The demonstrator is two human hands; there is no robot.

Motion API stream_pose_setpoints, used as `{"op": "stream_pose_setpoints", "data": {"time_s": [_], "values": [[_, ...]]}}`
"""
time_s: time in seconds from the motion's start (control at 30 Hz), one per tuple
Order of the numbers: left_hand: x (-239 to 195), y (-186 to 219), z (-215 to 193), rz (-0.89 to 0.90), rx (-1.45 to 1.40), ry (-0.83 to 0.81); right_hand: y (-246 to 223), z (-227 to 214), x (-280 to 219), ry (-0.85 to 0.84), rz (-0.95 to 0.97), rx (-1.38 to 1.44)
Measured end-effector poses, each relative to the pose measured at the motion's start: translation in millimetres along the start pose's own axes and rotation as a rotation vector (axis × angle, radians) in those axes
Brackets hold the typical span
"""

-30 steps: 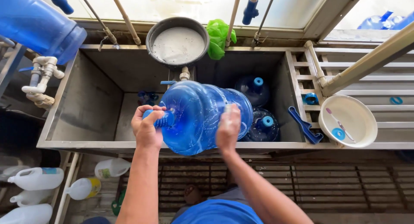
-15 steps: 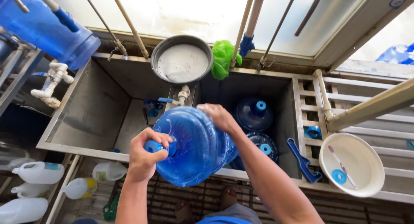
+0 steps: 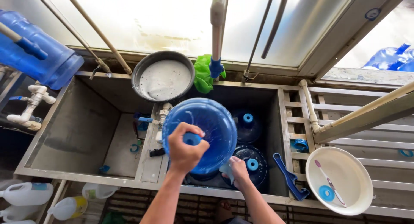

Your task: Washing and scrubbing large plastic water jugs using a sponge and soapy water at an industrial sink.

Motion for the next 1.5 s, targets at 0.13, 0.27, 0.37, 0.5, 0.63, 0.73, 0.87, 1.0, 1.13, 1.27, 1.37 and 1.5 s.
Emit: {"op": "stream_pose_setpoints", "data": {"time_s": [0.13, 0.27, 0.37, 0.5, 0.63, 0.73, 0.87, 1.0, 1.13, 1.27, 1.37, 1.5], "values": [[-5.9, -61.7, 44.3, 0.139, 0.147, -0.046, -2.9, -9.5, 11.4, -0.086, 0.024, 0.281], [-6.6, -132.8, 67.8, 0.153, 0.301, -0.06, -14.3, -22.5, 4.4, -0.056, 0.032, 0.228], [-3.3, -163.2, 71.3, -0.001, 0.315, -0.029, -51.9, -30.6, -45.0, 0.011, 0.013, -0.124], [7.3, -225.9, 64.1, -0.248, 0.354, 0.044, -37.9, -34.9, -28.0, -0.029, -0.026, -0.188], [35.2, -253.1, 74.3, -0.412, 0.337, 0.034, -40.0, -42.0, -22.3, -0.02, -0.034, -0.28], [60.8, -288.6, 74.6, -0.422, 0.373, 0.078, -36.3, -44.0, -18.6, -0.017, -0.024, -0.272], [85.1, -344.3, 38.9, -0.522, 0.49, 0.156, -30.1, -47.8, -13.6, 0.003, 0.007, -0.267], [102.3, -337.1, 31.5, -0.681, 0.432, 0.008, -26.6, -46.7, -11.6, -0.002, 0.062, -0.232], [117.8, -321.3, 57.1, -1.036, 0.599, -0.105, 3.6, -45.0, 23.1, 0.002, 0.065, -0.252], [117.6, -333.2, 63.1, -1.147, 0.749, -0.141, 18.0, -49.8, 45.8, 0.02, 0.005, -0.205], [110.0, -339.6, 53.0, -1.218, 0.69, -0.264, -22.9, -50.9, 13.1, 0.048, 0.003, -0.221], [67.0, -324.6, 33.3, -1.064, 0.643, -0.29, -67.7, -39.0, -19.4, 0.023, -0.005, -0.31]]}}
Point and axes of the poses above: each hand's wrist, its own x-axis towards the middle knuckle, its own z-axis out of the palm, y = z × x, the point moved 2 cm from there along x, towards the middle knuckle, and after that the axes turned 12 degrees about -x, right-handed, at the moved point
